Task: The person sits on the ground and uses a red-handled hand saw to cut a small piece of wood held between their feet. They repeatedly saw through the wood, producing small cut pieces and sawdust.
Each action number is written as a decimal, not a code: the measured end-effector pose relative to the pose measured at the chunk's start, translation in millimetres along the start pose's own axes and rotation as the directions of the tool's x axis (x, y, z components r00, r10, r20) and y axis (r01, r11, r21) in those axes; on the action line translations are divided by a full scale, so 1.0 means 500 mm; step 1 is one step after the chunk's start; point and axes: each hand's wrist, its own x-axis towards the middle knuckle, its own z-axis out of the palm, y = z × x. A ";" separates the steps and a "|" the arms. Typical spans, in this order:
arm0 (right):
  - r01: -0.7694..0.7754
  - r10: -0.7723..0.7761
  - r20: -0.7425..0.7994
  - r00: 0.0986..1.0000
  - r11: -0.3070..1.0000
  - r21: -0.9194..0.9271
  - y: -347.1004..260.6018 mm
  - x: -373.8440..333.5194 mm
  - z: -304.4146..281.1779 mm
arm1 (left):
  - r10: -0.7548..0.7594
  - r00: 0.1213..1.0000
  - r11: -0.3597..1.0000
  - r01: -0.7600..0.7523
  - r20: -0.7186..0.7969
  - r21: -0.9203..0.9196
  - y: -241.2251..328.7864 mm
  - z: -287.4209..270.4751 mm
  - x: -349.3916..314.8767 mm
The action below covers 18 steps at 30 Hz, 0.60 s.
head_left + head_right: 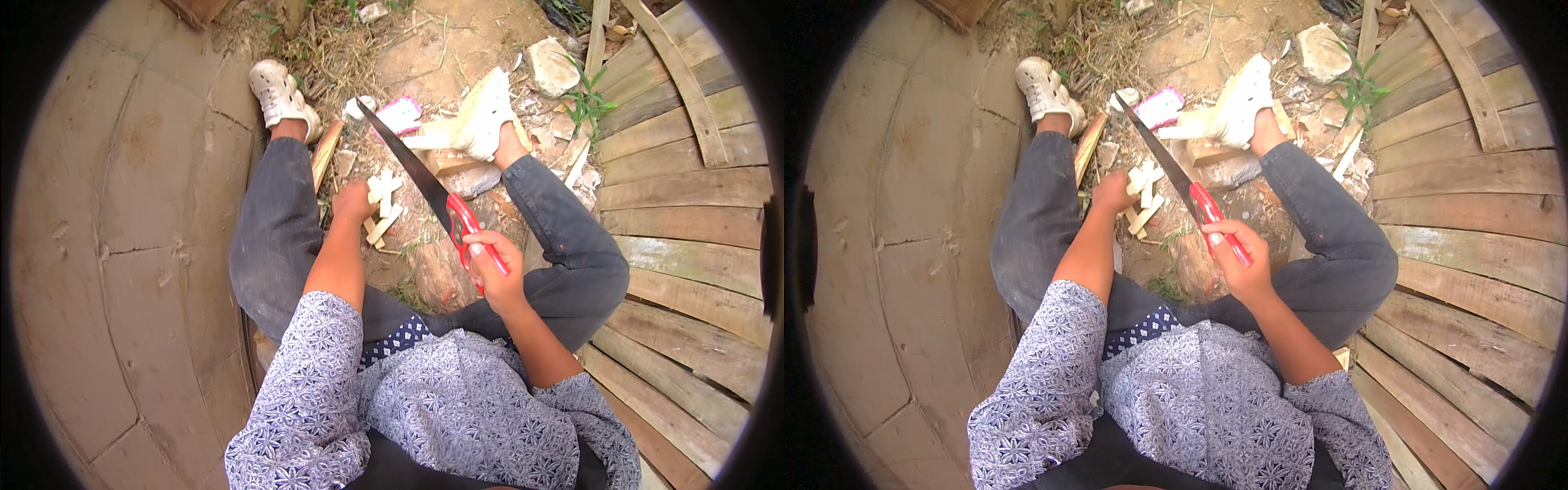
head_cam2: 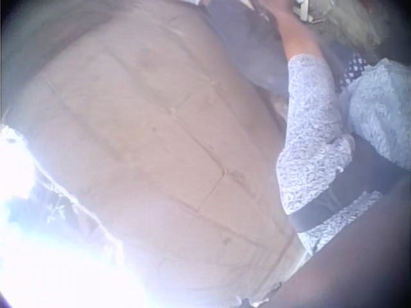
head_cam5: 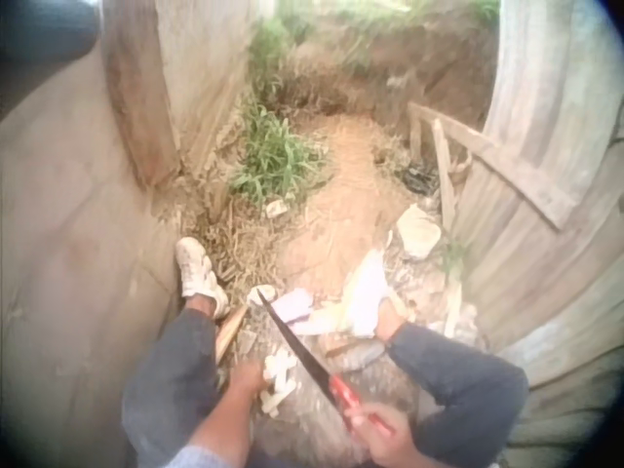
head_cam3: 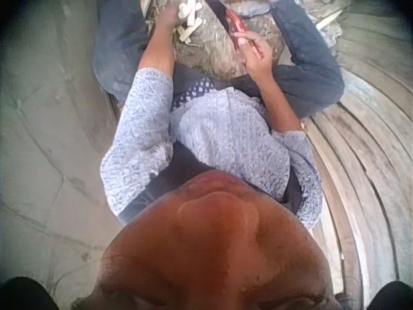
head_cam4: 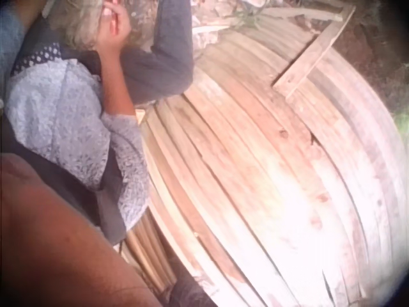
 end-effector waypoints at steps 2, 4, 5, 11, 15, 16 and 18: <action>0.004 -0.005 -0.024 1.000 0.999 -0.035 0.007 0.003 -0.011 | -0.005 1.000 1.000 0.005 0.028 -0.006 0.007 0.000 -0.003; 0.013 -0.015 -0.033 0.999 0.998 -0.055 0.021 -0.001 -0.022 | -0.013 1.000 1.000 0.013 0.029 0.015 0.014 -0.001 -0.004; 0.002 -0.004 -0.038 0.999 0.998 -0.057 0.028 -0.004 -0.027 | -0.018 0.999 1.000 0.018 0.030 0.011 0.018 -0.001 -0.007; -0.046 0.045 -0.037 0.998 0.998 -0.038 0.053 -0.010 -0.039 | -0.014 0.998 0.999 0.011 0.064 0.041 0.025 -0.012 0.000; -0.064 0.064 -0.014 0.998 0.997 -0.032 0.060 -0.009 -0.026 | -0.122 0.983 0.935 0.067 -0.139 -0.348 0.009 -0.080 0.008; -0.047 0.047 0.002 0.999 0.998 -0.047 0.064 -0.007 -0.022 | -0.215 0.958 0.860 0.093 -0.191 -0.502 0.001 -0.123 0.017; -0.014 0.016 0.018 1.000 0.997 -0.075 0.088 -0.007 -0.020 | -0.377 0.692 0.610 -0.315 -0.616 -0.727 0.010 -0.255 0.019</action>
